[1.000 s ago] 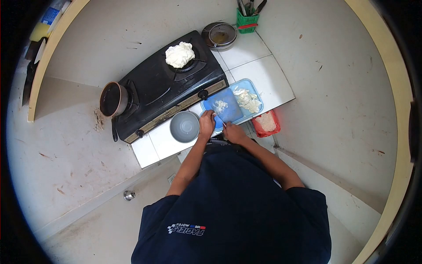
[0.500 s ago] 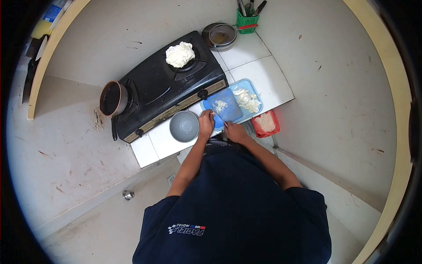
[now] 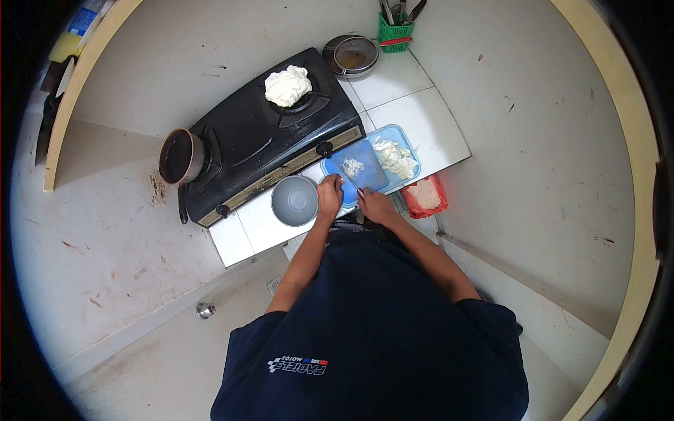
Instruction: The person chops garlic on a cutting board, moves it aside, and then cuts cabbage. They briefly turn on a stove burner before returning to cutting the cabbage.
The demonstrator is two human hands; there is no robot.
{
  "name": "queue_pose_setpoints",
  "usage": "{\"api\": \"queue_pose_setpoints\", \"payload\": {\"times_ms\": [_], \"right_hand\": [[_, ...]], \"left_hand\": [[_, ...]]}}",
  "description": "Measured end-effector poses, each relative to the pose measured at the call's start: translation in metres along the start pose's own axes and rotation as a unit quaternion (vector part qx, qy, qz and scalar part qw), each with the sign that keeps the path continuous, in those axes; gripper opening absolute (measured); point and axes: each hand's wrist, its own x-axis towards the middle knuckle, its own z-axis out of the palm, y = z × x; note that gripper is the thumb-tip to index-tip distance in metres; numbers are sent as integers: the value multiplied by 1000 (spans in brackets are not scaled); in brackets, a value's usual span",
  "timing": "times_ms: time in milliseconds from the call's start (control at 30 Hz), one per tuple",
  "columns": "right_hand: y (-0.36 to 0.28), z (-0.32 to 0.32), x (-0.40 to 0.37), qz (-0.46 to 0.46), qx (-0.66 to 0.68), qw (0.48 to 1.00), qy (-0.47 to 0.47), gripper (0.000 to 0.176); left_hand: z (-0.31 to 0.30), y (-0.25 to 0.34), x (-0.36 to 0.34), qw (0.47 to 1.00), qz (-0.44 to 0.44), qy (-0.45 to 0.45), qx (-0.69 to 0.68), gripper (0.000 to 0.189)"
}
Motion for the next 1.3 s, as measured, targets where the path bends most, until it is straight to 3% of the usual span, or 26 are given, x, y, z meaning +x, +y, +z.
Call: {"api": "queue_pose_setpoints", "payload": {"times_ms": [500, 1000, 1300], "right_hand": [[6, -7, 15, -67, -58, 996, 9, 36], [5, -8, 3, 9, -17, 1000, -13, 36], [2, -7, -5, -43, -25, 999, 0, 38]], "left_hand": [[1, -4, -1, 1000, 14, -8, 12, 10], [2, 3, -1, 999, -28, 16, -6, 7], [-2, 8, 3, 998, -59, 1, 10, 9]]}}
